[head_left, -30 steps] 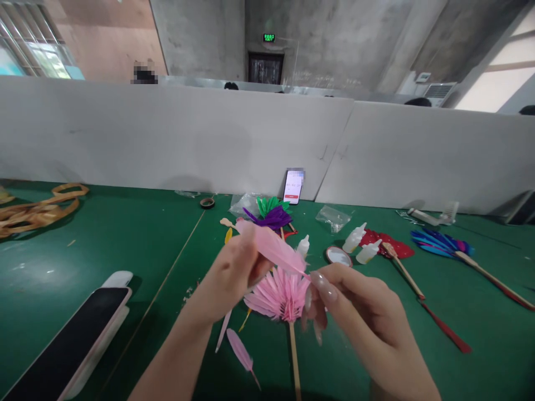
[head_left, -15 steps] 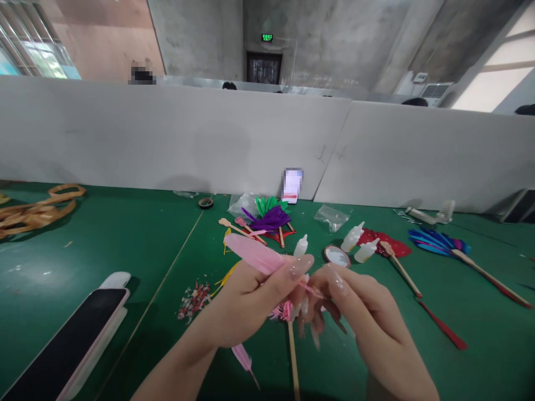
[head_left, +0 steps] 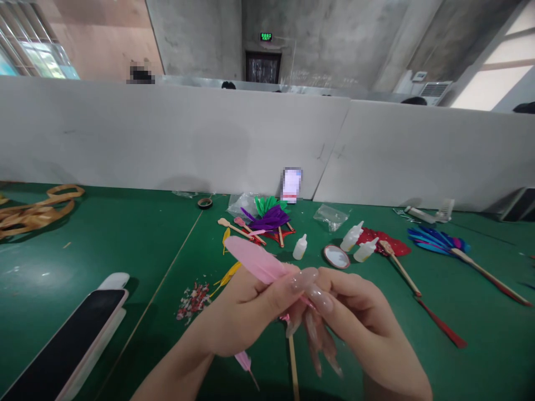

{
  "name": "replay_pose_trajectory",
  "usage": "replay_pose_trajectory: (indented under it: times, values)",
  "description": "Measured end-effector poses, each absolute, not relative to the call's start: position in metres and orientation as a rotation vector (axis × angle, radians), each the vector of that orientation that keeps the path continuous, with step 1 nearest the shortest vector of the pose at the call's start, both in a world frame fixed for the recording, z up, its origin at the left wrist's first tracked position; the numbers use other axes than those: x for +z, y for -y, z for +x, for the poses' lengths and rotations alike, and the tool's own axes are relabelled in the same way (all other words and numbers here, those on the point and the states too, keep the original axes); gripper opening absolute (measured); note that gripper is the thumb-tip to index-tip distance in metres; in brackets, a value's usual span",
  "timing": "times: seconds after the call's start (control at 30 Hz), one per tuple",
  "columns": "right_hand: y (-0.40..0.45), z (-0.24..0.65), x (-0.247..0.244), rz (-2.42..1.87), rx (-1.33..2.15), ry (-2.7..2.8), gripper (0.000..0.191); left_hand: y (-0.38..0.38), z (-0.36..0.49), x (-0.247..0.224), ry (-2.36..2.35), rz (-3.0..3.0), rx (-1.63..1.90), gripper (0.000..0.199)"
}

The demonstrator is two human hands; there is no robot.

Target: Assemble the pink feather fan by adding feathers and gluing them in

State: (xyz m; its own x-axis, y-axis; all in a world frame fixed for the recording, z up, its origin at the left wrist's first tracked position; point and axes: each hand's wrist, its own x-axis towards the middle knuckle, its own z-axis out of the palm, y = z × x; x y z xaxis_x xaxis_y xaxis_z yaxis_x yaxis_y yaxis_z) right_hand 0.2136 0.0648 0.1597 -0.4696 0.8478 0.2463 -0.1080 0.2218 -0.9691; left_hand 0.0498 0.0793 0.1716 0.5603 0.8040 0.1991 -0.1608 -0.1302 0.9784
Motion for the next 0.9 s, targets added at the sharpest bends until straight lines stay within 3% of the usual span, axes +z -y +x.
replay_pose_trajectory:
  times: [0.17,0.6,0.77,0.9]
  values:
    - [-0.061,0.209,0.156,-0.622,1.296,1.562,0.031,-0.072,0.054,0.172,-0.490,1.526,1.004,0.042]
    - [-0.057,0.202,0.153,-0.569,1.453,1.299,0.036,-0.059,0.077,0.150,-0.456,1.641,1.361,0.045]
    - [-0.063,0.210,0.155,-0.510,1.644,1.305,0.038,-0.058,0.073,0.152,-0.461,1.510,1.210,0.043]
    - [-0.065,0.217,0.160,-0.591,1.508,1.365,0.044,-0.059,0.071,0.158,-0.596,1.339,1.131,0.048]
